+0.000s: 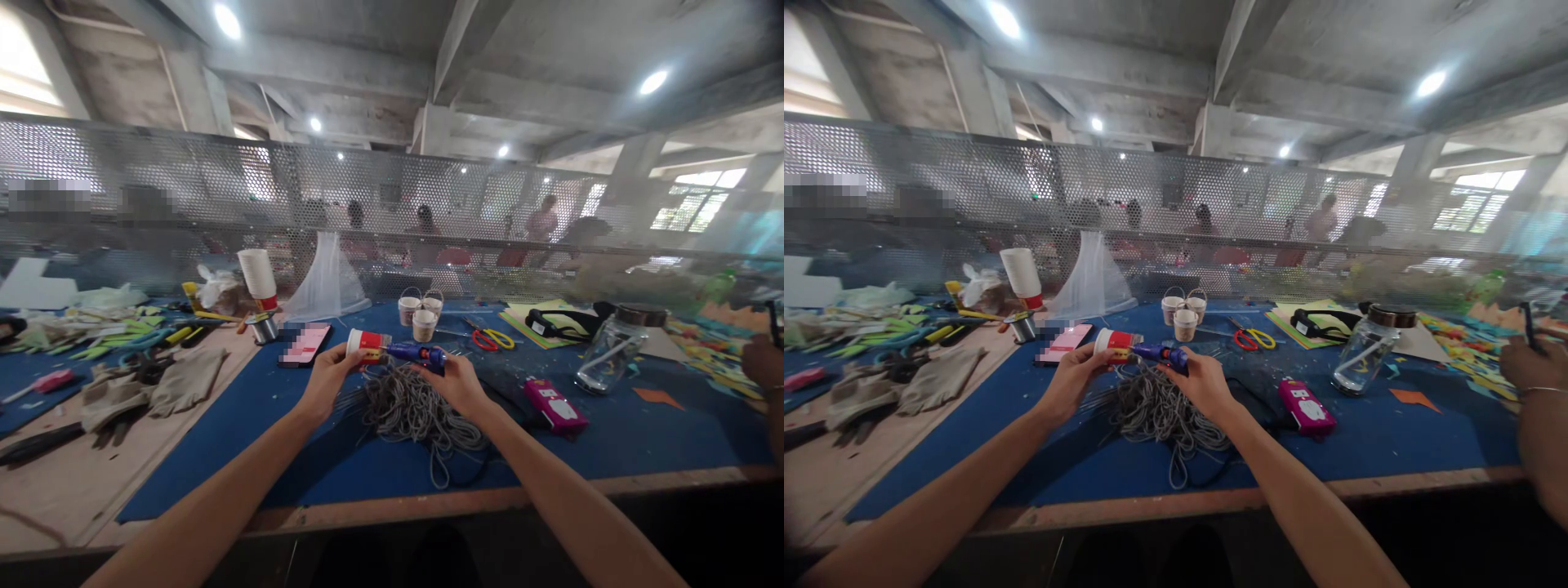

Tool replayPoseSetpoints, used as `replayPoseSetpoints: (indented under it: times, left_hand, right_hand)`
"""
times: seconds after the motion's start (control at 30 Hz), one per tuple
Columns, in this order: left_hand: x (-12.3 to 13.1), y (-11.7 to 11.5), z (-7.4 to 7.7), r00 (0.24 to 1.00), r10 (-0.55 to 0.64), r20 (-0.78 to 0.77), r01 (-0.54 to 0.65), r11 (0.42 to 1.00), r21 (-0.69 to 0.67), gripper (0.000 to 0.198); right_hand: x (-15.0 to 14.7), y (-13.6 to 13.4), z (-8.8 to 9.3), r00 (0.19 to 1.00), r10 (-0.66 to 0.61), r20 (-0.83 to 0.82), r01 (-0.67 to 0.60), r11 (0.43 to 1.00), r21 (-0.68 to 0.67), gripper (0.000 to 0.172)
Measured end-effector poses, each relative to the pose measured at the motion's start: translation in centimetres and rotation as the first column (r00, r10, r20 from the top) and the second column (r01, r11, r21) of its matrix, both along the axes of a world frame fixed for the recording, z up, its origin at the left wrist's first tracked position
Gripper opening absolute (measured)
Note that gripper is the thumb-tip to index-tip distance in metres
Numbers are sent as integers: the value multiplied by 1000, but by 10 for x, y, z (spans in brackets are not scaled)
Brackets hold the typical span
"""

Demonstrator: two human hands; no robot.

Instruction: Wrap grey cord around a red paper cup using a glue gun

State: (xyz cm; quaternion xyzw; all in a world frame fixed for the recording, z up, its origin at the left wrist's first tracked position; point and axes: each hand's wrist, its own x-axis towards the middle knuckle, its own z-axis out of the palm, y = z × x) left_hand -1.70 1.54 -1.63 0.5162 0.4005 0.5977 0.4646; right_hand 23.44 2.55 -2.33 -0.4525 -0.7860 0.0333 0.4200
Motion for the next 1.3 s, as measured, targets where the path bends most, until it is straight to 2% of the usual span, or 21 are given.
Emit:
replayPoseSetpoints:
  times: [0.4, 0.87, 1.3]
  left_hand:
    - [0, 1, 0, 1000, 11, -16, -11, 1000, -3, 41]
    - [0, -1, 1, 999, -19, -50, 20, 999, 26, 31]
    - [0, -3, 1, 998, -28, -58, 30, 999, 33, 33]
  right_hand:
    - [0, 0, 1, 1000, -30, 2, 30, 999, -22, 39]
    - [1, 0, 2, 998, -62, 20, 62, 998, 32, 36]
    - [1, -2, 7, 997, -72, -5, 72, 997, -26, 38]
